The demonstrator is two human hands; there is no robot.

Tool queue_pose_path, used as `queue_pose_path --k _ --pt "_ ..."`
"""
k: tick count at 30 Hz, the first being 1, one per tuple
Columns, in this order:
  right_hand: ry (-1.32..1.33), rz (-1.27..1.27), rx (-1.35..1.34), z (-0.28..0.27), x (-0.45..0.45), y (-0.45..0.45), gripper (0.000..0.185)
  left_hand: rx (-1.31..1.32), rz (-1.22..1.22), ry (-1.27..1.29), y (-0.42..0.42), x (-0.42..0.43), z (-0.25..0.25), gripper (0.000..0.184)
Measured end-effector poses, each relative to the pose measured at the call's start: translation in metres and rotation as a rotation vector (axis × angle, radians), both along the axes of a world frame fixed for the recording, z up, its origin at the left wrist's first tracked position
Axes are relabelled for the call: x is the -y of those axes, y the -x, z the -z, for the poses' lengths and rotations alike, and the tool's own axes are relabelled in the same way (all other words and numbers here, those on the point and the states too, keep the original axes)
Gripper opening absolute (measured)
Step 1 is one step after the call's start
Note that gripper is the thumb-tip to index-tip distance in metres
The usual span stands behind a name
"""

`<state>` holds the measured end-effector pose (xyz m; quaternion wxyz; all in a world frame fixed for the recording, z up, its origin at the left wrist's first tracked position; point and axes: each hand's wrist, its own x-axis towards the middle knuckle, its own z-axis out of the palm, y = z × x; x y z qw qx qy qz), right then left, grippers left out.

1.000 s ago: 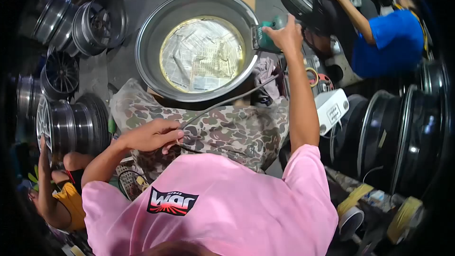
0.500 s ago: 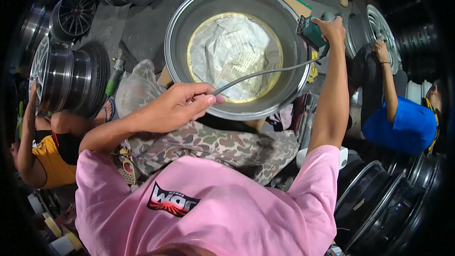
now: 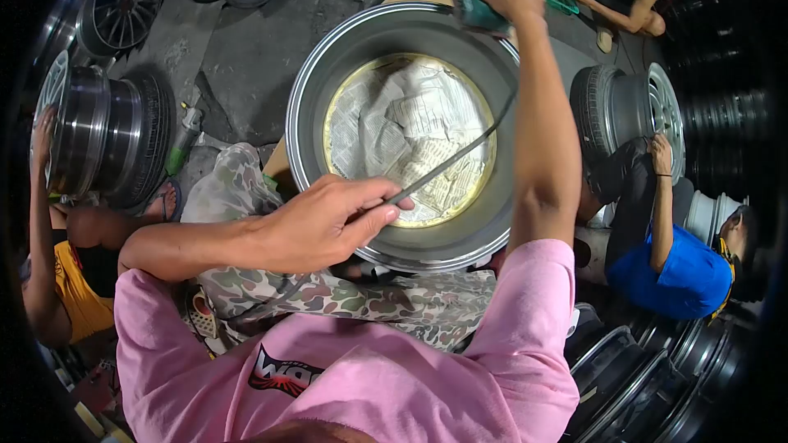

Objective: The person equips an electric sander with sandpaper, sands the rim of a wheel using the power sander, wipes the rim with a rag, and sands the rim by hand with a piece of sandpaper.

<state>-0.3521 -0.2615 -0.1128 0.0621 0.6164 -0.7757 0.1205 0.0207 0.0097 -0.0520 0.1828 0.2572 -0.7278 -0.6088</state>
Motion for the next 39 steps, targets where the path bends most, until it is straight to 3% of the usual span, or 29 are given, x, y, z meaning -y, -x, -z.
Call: queue_pose_path --k 3,7,14,17,18,24,30,33,39 --pt "0.048 -0.097 -0.038 -0.005 0.003 -0.064 0.11 0.156 0.175 -0.138 0.003 -0.001 0.002 0.021" --pt "0.103 -0.12 -0.036 0.0 0.002 -0.069 0.107 0.316 0.364 0.006 0.005 -0.004 -0.002 0.024" --pt "0.128 0.214 0.028 0.003 -0.045 -0.011 0.103 0.332 0.312 0.036 -0.018 -0.004 0.017 0.028" --pt "0.164 0.223 0.074 0.004 -0.041 -0.029 0.097 0.346 0.349 0.008 -0.018 -0.008 0.013 0.029" --pt "0.181 0.215 0.069 0.005 -0.037 -0.043 0.105 0.345 0.359 0.035 -0.016 -0.008 0.014 0.029" --pt "0.207 0.019 0.164 0.004 -0.033 -0.101 0.102 0.363 0.387 0.074 -0.005 -0.006 0.018 0.03" --pt "0.227 0.193 0.124 0.008 -0.055 -0.059 0.102 0.36 0.342 0.111 -0.015 -0.002 0.004 0.027" --pt "0.293 0.207 0.137 0.008 -0.06 -0.055 0.093 0.348 0.355 0.155 -0.018 -0.001 -0.002 0.022" --pt "0.324 0.116 0.238 0.012 -0.046 -0.113 0.101 0.367 0.401 0.189 -0.015 0.0 0.004 0.02"
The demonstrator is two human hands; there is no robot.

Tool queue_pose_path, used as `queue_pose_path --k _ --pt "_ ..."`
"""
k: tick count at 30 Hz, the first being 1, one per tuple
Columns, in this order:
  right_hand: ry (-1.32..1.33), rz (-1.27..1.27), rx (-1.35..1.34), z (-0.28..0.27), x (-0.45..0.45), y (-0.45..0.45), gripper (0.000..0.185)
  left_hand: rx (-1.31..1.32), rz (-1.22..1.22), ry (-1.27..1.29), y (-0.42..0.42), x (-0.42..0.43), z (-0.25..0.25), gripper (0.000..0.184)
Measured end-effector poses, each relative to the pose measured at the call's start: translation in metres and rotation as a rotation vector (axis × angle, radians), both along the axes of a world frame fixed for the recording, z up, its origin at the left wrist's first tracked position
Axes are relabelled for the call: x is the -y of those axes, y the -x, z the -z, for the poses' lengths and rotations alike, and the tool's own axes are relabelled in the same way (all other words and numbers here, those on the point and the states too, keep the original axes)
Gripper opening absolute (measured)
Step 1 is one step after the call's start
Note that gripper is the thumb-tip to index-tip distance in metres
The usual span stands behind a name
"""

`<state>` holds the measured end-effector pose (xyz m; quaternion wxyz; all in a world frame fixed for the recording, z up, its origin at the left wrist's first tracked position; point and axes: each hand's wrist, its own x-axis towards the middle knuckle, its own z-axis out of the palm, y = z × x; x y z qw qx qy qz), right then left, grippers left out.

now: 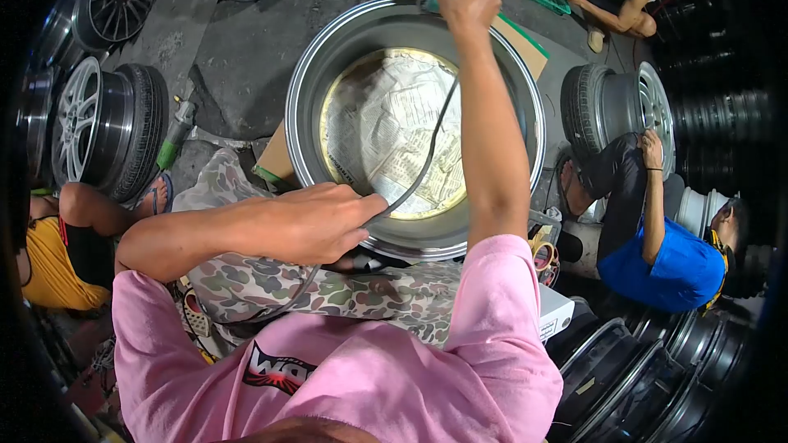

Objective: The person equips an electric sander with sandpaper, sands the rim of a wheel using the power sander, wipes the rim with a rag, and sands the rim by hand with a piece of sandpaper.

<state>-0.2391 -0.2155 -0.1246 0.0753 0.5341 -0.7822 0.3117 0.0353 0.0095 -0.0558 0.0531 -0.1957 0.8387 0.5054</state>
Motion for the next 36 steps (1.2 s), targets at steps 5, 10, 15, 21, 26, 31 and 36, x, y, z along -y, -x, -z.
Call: queue_pose_path --k 5,10,15,21,26,31,36 --pt "-0.005 -0.063 -0.065 0.0 -0.005 0.001 0.095 -0.014 -0.048 -0.003 -0.006 -0.001 0.006 0.023" --pt "-0.082 0.129 -0.089 -0.007 -0.013 0.046 0.1 -0.009 -0.09 -0.03 -0.014 0.002 -0.005 0.023" --pt "-0.095 0.055 -0.083 -0.009 -0.004 0.028 0.105 -0.039 -0.044 -0.008 -0.012 0.0 0.0 0.023" --pt "-0.161 -0.27 -0.272 -0.01 0.036 0.029 0.106 -0.129 -0.064 0.031 -0.018 -0.001 0.003 0.021" --pt "-0.371 -0.213 -0.24 -0.02 0.064 0.057 0.114 -0.18 -0.139 0.14 -0.022 -0.001 0.004 0.021" --pt "-0.089 -0.462 -0.411 -0.01 0.057 -0.002 0.101 -0.144 -0.039 0.143 -0.016 -0.003 0.011 0.028" --pt "-0.193 -0.794 -0.195 -0.045 0.004 -0.099 0.089 -0.113 0.039 0.114 -0.012 -0.005 0.012 0.033"
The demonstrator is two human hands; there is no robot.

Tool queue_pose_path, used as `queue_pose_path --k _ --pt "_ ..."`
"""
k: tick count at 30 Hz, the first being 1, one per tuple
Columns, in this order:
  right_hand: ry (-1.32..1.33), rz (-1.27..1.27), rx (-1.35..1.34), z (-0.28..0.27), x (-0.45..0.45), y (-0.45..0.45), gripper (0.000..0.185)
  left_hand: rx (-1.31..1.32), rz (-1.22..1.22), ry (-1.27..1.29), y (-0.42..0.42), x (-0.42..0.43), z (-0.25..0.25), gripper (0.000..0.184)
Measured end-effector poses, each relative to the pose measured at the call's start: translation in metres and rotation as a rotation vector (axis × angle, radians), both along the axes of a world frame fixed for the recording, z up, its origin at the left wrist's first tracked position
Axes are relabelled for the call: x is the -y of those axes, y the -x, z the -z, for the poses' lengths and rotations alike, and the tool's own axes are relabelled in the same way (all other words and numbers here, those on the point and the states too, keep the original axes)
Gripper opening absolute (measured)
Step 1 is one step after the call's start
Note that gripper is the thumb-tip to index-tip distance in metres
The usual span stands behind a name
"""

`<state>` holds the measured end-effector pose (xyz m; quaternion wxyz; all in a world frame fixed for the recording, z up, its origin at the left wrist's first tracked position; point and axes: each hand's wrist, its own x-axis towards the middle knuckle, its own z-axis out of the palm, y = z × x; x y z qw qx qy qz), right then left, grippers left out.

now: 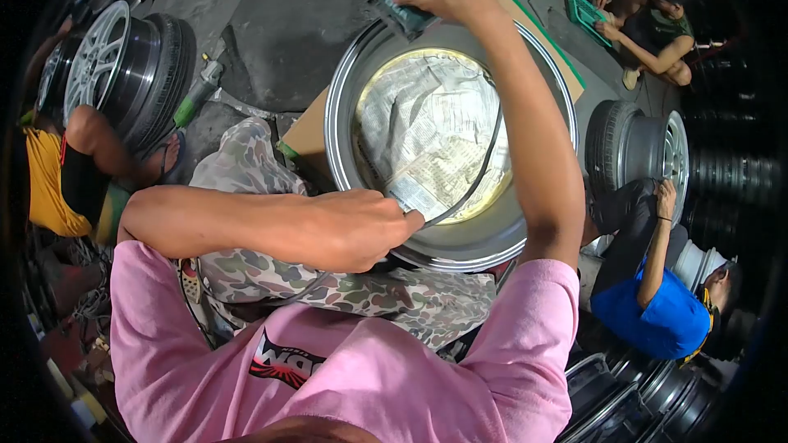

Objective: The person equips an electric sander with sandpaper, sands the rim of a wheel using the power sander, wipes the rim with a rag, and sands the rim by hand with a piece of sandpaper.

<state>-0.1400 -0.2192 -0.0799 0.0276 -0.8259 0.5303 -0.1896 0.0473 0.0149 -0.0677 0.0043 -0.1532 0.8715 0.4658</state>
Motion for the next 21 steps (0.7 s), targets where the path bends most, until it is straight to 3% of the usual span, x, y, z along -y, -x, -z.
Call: queue_pose_path --k 2,8,13,16,21 --pt "-0.072 -0.059 -0.016 -0.005 -0.003 -0.008 0.092 -0.004 -0.004 0.009 -0.001 0.0 0.002 0.034" --pt "-0.029 0.107 -0.229 -0.01 0.038 0.012 0.097 -0.045 -0.052 0.034 -0.007 0.001 -0.001 0.033" --pt "-0.082 -0.073 -0.24 -0.012 0.033 -0.011 0.099 -0.079 -0.025 0.017 -0.004 0.004 0.001 0.035" --pt "-0.138 0.068 -0.43 -0.027 0.049 -0.028 0.099 -0.116 -0.068 0.043 -0.009 0.003 0.002 0.036" --pt "-0.167 -0.067 -0.468 -0.033 0.047 -0.032 0.099 -0.149 -0.066 0.066 -0.011 0.007 0.0 0.038"
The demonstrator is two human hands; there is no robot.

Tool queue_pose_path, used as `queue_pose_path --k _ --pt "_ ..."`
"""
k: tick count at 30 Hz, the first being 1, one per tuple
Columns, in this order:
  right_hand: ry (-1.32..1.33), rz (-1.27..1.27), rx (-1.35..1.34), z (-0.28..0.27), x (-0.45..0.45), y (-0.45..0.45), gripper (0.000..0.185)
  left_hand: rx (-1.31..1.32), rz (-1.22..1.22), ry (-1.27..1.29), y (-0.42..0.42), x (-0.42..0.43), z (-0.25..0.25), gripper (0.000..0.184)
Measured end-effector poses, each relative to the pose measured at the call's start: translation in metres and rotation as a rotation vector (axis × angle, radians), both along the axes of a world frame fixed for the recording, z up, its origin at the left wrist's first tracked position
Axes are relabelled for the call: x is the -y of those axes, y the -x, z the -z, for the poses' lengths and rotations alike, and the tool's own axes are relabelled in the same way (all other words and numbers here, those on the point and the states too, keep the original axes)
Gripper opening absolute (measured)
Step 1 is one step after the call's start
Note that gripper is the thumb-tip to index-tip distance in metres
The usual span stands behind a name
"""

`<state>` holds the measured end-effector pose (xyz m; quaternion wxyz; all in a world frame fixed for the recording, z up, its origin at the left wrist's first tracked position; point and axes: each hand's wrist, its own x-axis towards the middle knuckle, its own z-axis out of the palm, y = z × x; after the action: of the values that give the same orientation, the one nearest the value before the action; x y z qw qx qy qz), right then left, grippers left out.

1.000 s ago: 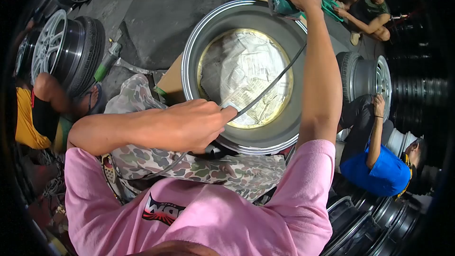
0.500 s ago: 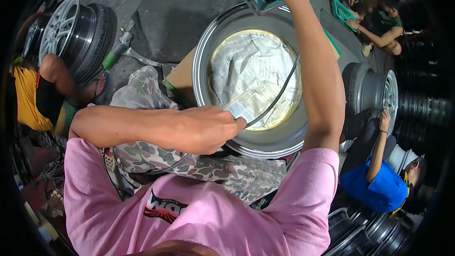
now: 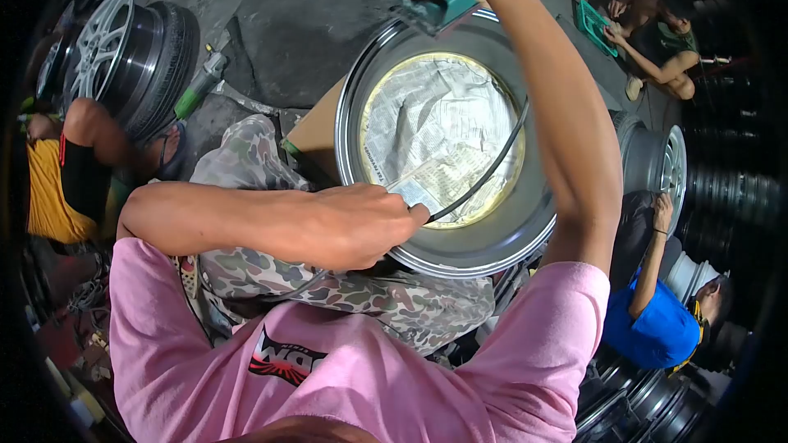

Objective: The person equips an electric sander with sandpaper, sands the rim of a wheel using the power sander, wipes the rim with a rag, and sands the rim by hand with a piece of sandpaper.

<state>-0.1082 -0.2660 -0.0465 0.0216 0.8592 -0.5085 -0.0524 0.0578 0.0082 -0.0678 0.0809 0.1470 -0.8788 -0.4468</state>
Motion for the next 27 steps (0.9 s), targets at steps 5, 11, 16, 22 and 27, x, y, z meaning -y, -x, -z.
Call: queue_pose_path --k 5,11,16,22,27 --pt "0.015 0.131 -0.103 0.0 0.006 -0.016 0.098 0.054 -0.029 0.006 -0.003 -0.002 0.001 0.039" --pt "0.087 0.09 0.177 0.013 -0.021 0.003 0.097 0.059 0.007 -0.043 -0.005 0.001 -0.004 0.038" --pt "0.163 0.149 0.212 0.022 -0.013 0.015 0.097 0.048 -0.003 -0.039 -0.006 -0.003 -0.002 0.037" --pt "0.152 0.14 0.231 0.02 -0.023 0.019 0.096 0.07 -0.003 -0.028 -0.003 -0.004 0.0 0.037" --pt "0.115 0.053 0.246 0.012 -0.041 0.022 0.098 0.069 0.007 -0.045 -0.003 0.0 -0.003 0.036"
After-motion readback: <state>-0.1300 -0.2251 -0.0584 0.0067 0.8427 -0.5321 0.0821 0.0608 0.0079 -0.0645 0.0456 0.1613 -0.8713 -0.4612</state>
